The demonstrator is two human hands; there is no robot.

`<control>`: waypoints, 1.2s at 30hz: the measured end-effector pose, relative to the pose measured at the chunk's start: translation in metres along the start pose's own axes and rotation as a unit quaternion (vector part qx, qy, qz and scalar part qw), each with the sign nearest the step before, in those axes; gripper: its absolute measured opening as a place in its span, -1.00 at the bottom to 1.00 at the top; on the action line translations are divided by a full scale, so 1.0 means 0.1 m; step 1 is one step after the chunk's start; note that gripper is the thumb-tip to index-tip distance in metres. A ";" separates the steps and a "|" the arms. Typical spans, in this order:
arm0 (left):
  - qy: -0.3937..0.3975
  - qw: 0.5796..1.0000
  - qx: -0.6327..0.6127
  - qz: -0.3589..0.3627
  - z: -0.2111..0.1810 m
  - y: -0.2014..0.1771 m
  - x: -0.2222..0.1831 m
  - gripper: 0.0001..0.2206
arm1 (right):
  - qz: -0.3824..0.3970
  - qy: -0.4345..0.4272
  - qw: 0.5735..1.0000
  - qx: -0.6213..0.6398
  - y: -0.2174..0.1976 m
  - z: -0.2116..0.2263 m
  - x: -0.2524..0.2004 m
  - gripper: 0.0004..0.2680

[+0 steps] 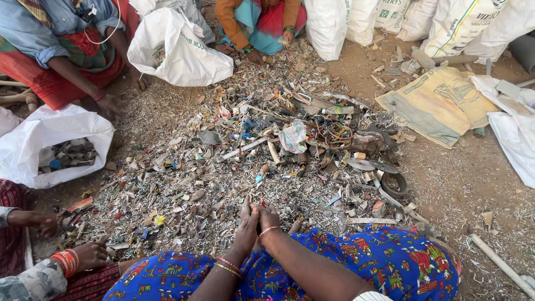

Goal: The person sorts through a large pile of mixed recycling waste by hand, picking out specific items like pieces of cardboard, plastic, and electronic components and placing them into bags.

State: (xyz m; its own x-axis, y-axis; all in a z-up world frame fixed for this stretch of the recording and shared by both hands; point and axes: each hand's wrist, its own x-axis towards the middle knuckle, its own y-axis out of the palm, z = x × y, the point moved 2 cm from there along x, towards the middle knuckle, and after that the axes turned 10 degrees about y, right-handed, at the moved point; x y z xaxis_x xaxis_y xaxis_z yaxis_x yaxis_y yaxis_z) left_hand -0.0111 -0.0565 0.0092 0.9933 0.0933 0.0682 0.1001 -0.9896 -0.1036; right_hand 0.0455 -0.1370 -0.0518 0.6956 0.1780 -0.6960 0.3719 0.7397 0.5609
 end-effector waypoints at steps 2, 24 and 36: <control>-0.006 1.000 -0.002 0.006 -0.02 0.01 0.02 -0.29 | 0.015 -0.010 1.000 0.000 -0.01 0.03 0.05 -0.60; 0.001 0.997 0.011 -0.074 -0.07 0.00 0.16 -0.25 | 0.040 0.006 0.999 0.012 -0.17 0.32 0.35 -0.76; -0.139 0.956 -0.181 -0.184 0.95 -0.28 0.30 -0.54 | 0.255 -0.127 0.942 0.180 -0.31 3.11 -0.54 -0.85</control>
State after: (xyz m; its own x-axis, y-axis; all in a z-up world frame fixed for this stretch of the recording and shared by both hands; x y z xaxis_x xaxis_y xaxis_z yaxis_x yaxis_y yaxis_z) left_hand 0.0214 -0.0158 -0.0801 0.8769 0.4176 -0.2379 0.4687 -0.8527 0.2308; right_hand 0.1879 -0.3719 0.1074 0.9476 0.2556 -0.1915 0.1025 0.3247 0.9403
